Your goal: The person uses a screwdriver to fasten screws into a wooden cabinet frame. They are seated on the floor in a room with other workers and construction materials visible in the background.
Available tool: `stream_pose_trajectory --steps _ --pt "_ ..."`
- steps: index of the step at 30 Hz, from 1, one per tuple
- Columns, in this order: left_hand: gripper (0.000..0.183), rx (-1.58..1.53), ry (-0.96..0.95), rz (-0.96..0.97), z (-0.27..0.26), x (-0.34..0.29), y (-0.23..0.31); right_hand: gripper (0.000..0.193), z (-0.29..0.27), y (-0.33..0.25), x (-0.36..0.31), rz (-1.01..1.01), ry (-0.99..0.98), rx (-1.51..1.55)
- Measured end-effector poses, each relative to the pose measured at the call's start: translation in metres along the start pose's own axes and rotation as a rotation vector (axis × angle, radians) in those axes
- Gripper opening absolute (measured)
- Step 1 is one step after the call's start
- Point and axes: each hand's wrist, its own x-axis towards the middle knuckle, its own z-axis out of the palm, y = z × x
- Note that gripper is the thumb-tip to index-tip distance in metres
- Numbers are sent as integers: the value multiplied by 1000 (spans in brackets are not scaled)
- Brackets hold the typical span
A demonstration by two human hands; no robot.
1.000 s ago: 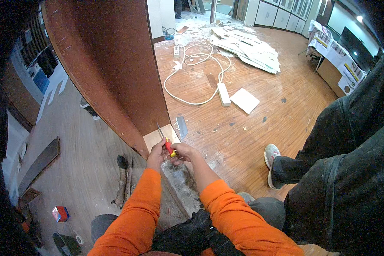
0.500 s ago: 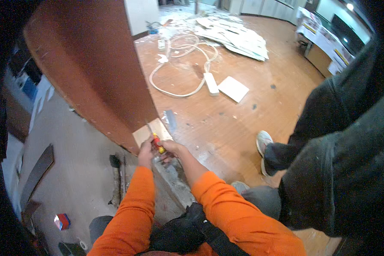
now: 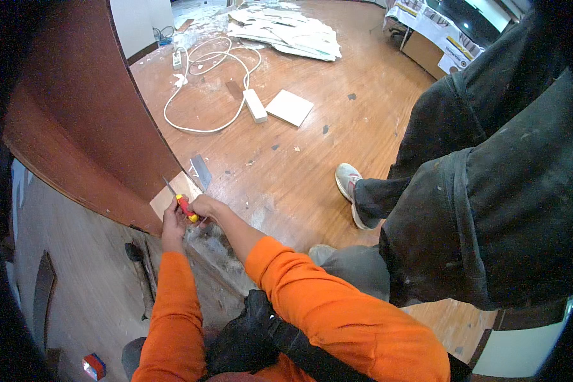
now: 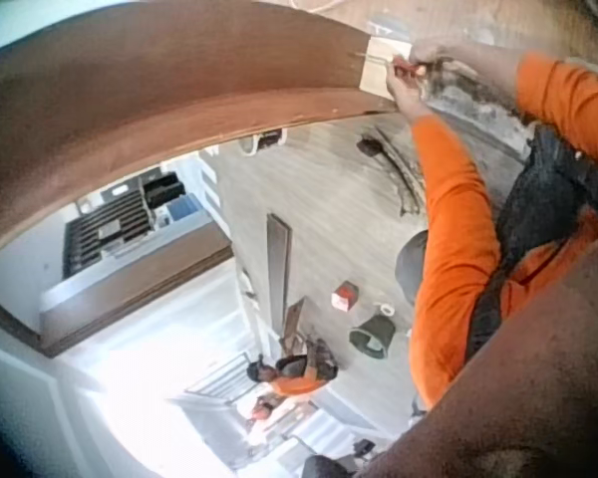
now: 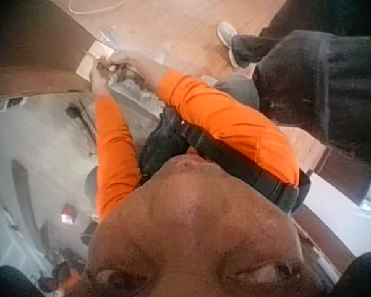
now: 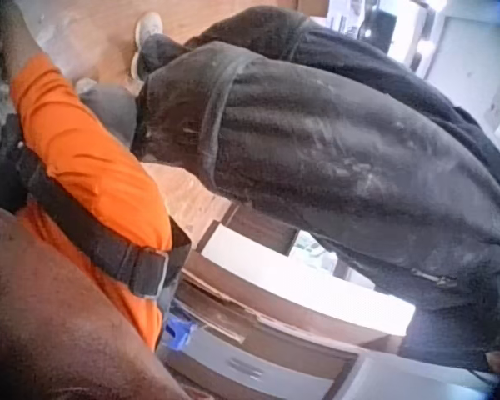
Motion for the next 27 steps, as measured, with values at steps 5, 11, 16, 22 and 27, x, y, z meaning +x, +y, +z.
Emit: stream_pose_trajectory --steps 5,11,16,22,27 --pt "28 -16 -18 49 -18 34 16 49 20 4 10 -378 320 -477" --pt "23 84 261 367 -16 61 19 37 -1 16 0 71 9 206" --pt "17 16 511 317 17 63 27 28 3 35 -16 50 -41 289" --pt "12 59 619 302 37 53 34 28 -8 38 -23 33 0 120" --pt "26 -366 365 187 20 68 41 28 -1 37 -17 65 -23 146"
